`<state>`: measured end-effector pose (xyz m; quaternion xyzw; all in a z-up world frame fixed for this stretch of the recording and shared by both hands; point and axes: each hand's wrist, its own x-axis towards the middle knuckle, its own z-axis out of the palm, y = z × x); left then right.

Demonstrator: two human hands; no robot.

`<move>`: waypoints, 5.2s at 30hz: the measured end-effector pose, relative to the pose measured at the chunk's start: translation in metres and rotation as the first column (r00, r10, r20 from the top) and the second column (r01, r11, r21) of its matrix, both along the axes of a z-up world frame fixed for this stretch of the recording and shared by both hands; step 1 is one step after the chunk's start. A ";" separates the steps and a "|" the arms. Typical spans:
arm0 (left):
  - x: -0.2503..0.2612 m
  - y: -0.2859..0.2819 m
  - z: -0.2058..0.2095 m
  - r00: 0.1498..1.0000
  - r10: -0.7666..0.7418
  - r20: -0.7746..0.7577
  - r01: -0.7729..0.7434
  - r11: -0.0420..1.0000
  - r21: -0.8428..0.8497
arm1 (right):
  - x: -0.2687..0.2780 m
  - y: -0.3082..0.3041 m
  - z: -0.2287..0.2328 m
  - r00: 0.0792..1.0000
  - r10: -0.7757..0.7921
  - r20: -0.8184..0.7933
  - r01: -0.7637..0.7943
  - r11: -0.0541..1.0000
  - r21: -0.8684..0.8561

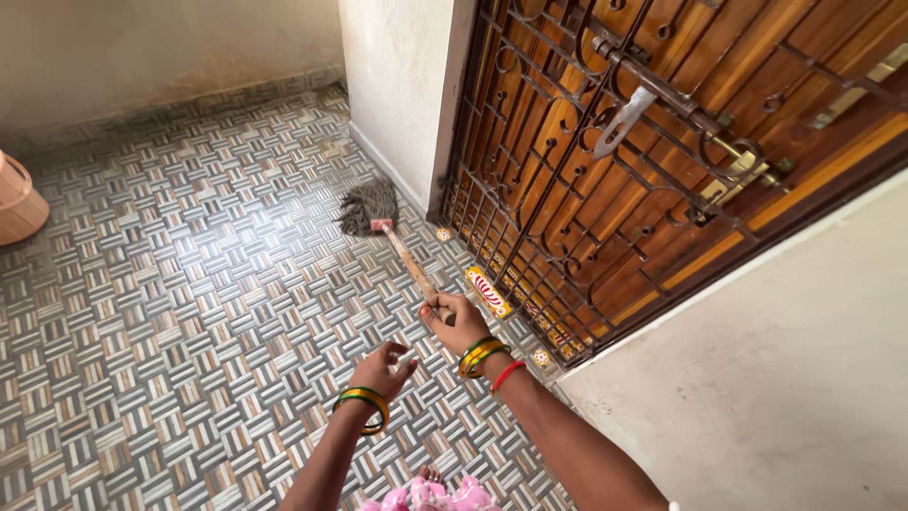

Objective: The person uses a mop and a bucket of water to clean a tiled floor, dipping the mop head in the bucket and wringing it out by hand before continuing to mop the floor.

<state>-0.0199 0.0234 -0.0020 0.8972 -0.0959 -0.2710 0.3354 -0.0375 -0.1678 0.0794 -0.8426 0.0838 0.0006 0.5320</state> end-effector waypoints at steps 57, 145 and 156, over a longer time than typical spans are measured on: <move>-0.392 -0.026 0.124 0.726 0.333 0.602 -0.335 0.935 -0.113 | -0.461 0.036 0.262 0.698 0.586 0.413 -0.672 0.734 0.095; -0.370 0.161 0.064 0.859 0.505 0.089 -0.513 0.848 0.136 | -0.383 0.226 0.074 0.906 0.332 0.261 -0.422 0.677 0.603; -0.356 0.101 0.079 0.779 0.380 0.498 -0.429 0.903 -0.017 | -0.434 0.156 0.228 0.929 0.289 0.231 -0.355 0.520 0.777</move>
